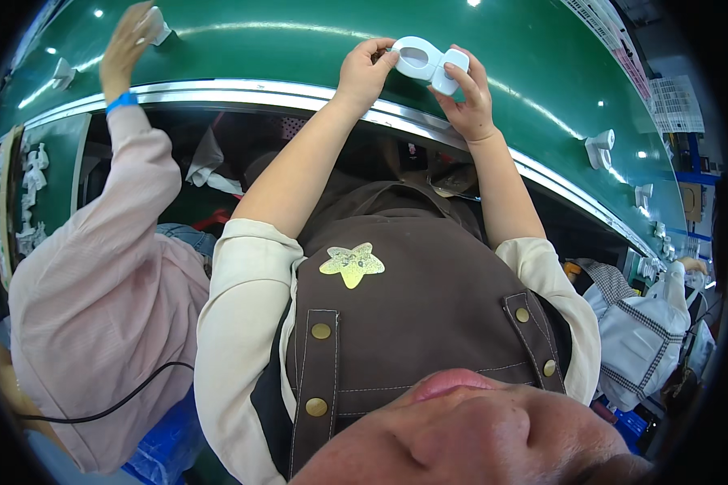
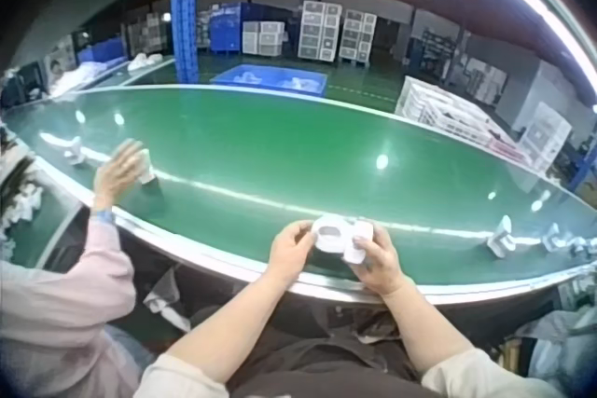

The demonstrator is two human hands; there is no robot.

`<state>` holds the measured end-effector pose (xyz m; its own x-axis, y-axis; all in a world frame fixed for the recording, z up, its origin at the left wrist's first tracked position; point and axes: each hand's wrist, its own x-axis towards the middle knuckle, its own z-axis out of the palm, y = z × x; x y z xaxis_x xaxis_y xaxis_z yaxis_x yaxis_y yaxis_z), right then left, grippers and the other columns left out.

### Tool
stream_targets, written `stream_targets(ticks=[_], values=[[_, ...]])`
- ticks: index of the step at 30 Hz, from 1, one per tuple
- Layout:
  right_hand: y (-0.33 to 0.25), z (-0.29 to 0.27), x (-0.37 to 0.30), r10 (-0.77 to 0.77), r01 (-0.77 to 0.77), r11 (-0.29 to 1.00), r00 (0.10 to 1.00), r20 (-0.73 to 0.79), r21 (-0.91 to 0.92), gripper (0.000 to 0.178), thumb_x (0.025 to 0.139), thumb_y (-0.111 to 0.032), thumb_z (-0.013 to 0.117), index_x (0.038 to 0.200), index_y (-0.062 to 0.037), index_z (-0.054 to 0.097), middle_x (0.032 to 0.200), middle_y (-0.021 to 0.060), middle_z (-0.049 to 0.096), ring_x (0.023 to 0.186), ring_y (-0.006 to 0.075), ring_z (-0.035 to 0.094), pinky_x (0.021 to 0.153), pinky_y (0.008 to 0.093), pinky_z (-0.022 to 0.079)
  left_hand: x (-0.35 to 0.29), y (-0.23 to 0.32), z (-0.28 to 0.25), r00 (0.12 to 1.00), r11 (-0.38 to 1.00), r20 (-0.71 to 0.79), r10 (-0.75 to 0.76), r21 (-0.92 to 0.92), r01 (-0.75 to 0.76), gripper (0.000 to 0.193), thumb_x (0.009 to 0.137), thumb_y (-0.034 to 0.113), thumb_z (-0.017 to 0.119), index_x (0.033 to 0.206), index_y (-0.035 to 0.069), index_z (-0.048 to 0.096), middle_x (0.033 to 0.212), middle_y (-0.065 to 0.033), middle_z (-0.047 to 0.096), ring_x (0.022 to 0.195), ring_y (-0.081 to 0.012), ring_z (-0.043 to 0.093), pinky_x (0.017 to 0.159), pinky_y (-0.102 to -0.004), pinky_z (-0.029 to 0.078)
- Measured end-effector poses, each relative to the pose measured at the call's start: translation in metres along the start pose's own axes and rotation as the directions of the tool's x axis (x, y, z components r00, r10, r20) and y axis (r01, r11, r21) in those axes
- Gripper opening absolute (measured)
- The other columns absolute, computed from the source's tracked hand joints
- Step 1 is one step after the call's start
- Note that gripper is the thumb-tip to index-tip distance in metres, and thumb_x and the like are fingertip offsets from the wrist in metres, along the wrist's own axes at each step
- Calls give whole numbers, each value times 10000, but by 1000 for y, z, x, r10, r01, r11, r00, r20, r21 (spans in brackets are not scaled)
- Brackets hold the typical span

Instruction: Assembling small plastic components by inserting metal contacts into plastic housings on a production line.

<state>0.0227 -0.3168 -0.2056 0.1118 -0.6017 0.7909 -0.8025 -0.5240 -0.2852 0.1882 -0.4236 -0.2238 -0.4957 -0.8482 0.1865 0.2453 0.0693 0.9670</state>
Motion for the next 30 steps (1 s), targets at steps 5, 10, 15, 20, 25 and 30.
stream_targets(ticks=[5, 10, 15, 20, 25, 30], values=[[-1, -1, -1, 20, -20, 1000, 1000, 5, 21, 605, 688, -44, 766, 1209, -174, 488, 1254, 211, 464, 1079, 345, 538, 860, 393, 493, -1, -1, 1, 1000, 998, -24, 1, 68, 1, 230, 843, 128, 619, 1019, -19, 626, 859, -36, 582, 763, -114, 526, 714, -249, 443], [-2, -1, 1, -6, 5, 1000, 1000, -21, -4, 634, 693, -45, 763, 1236, -160, 456, 1259, 217, 473, 1098, 350, 528, 878, 392, 481, -2, -4, -1, 998, 997, -40, 52, 66, -50, 231, 842, 127, 624, 1023, -17, 627, 883, -38, 566, 767, -109, 516, 709, -242, 439], [-1, -1, 1, -20, 20, 1000, 999, -38, -19, 648, 705, -57, 758, 1256, -146, 429, 1264, 218, 473, 1105, 353, 523, 888, 390, 473, -2, -4, 0, 997, 998, -45, 61, 36, -60, 233, 844, 131, 628, 1025, -16, 627, 858, -25, 560, 750, -98, 506, 695, -236, 438], [12, 1, -5, 19, -25, 998, 994, -110, -56, 643, 738, -64, 739, 1282, -96, 399, 1260, 208, 476, 1111, 326, 527, 906, 374, 462, -7, 4, -1, 998, 1000, -62, 13, 0, -13, 212, 856, 134, 616, 1018, -2, 633, 784, -7, 574, 671, -81, 512, 627, -218, 443], [37, -1, -20, 504, -485, 864, 836, -217, 134, 651, 790, -91, 700, 1335, -37, 348, 1293, 175, 437, 1103, 238, 528, 953, 346, 427, -4, -3, 2, 993, 995, -83, 89, 53, -85, 206, 874, 151, 566, 1014, 21, 641, 752, -22, 611, 616, -90, 544, 572, -236, 451], [20, -9, -8, 369, -444, 873, 872, -323, -201, 683, 757, -150, 725, 1330, -50, 366, 1337, 207, 368, 1230, 316, 404, 1003, 414, 355, -1, -1, 0, 999, 997, -32, 3, -77, -5, 208, 914, 124, 521, 1068, 4, 593, 854, -41, 596, 648, -66, 514, 584, -200, 425]])
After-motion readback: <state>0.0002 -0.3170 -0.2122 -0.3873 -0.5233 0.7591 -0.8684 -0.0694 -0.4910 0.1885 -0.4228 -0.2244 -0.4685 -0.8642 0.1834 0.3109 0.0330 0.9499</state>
